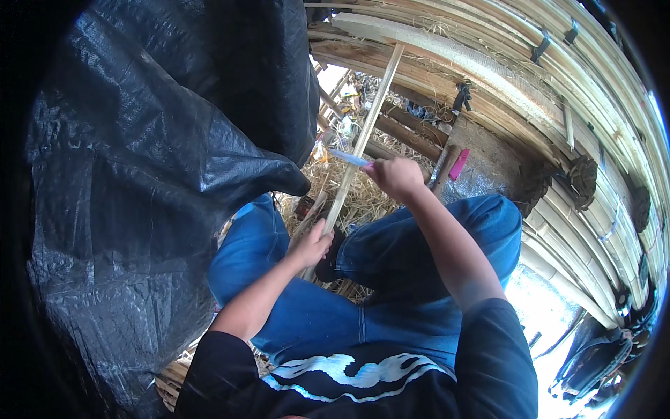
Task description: The person uses a knife to scrape and smooth the surface of a bamboo strip, repeatedly moving the blade along its length.
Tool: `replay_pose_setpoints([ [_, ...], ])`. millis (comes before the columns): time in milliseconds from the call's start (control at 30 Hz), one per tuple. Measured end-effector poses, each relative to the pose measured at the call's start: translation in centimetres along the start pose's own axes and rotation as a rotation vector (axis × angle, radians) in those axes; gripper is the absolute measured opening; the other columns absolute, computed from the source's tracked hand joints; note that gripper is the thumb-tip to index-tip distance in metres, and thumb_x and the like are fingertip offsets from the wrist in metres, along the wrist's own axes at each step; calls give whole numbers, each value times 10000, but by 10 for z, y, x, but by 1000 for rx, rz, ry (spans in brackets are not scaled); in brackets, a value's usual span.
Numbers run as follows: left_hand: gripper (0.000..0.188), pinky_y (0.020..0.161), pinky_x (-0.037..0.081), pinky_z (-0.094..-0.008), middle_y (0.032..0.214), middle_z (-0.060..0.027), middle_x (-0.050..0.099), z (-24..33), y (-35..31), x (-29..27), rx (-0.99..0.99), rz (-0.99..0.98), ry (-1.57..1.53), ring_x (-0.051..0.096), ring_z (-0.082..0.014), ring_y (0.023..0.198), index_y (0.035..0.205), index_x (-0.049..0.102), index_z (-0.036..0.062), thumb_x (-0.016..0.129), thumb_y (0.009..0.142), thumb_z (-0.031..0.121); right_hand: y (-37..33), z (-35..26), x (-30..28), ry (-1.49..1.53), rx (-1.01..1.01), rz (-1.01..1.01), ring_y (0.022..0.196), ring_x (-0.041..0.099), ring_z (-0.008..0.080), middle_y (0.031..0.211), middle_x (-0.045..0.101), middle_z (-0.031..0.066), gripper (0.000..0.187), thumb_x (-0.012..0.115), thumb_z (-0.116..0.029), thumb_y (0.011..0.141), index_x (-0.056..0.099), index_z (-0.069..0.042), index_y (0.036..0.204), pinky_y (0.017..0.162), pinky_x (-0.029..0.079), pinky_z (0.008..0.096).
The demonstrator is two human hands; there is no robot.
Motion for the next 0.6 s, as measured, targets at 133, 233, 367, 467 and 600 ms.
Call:
replay_pose_setpoints([
  [133, 148, 512, 455, -253, 729, 3, 503, 9, -2, 1, 1, 11, 31, 499, -88, 591, 1048, 473, 81, 511, 969, 201, 0, 5, 4, -3, -33, 107, 631, 654, 331, 669, 655, 135, 519, 386, -550, 964, 684, -132, 892, 571, 520, 458],
  [233, 161, 504, 438, -244, 746, 6, 504, -8, 2, 1, 24, -6, -59, 486, -79, 594, 1059, 467, 86, 520, 968, 209, 3, 1, -1, -42, 88, -71, 631, 658, 325, 676, 659, 132, 518, 392, -555, 959, 685, -134, 884, 566, 520, 460],
  [367, 174, 501, 422, -238, 754, 7, 499, -8, 5, 5, 6, -45, -70, 472, -70, 598, 1078, 450, 94, 522, 970, 210, -1, -2, -6, 7, -44, 131, 631, 662, 312, 706, 671, 128, 534, 374, -564, 962, 685, -135, 894, 563, 522, 460],
  [467, 206, 486, 461, -315, 678, -50, 540, -11, 5, 4, 43, -5, -93, 543, -153, 527, 1035, 472, 52, 527, 949, 231, 4, 4, -7, -119, -7, -9, 645, 665, 321, 700, 668, 134, 537, 357, -554, 973, 681, -127, 926, 575, 529, 449],
  [600, 205, 486, 456, -316, 681, -51, 545, -10, 5, 1, 21, 20, -89, 547, -147, 541, 1040, 479, 51, 529, 945, 226, -5, -16, 16, -172, -125, -83, 657, 671, 313, 698, 669, 112, 531, 357, -557, 973, 667, -130, 909, 578, 535, 440],
])
Point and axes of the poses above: each hand's wrist, its own y-axis towards the middle knuckle, its own x-axis out of the palm, z = x × y, the point moved 9 cm from there along y, towards the middle knuckle
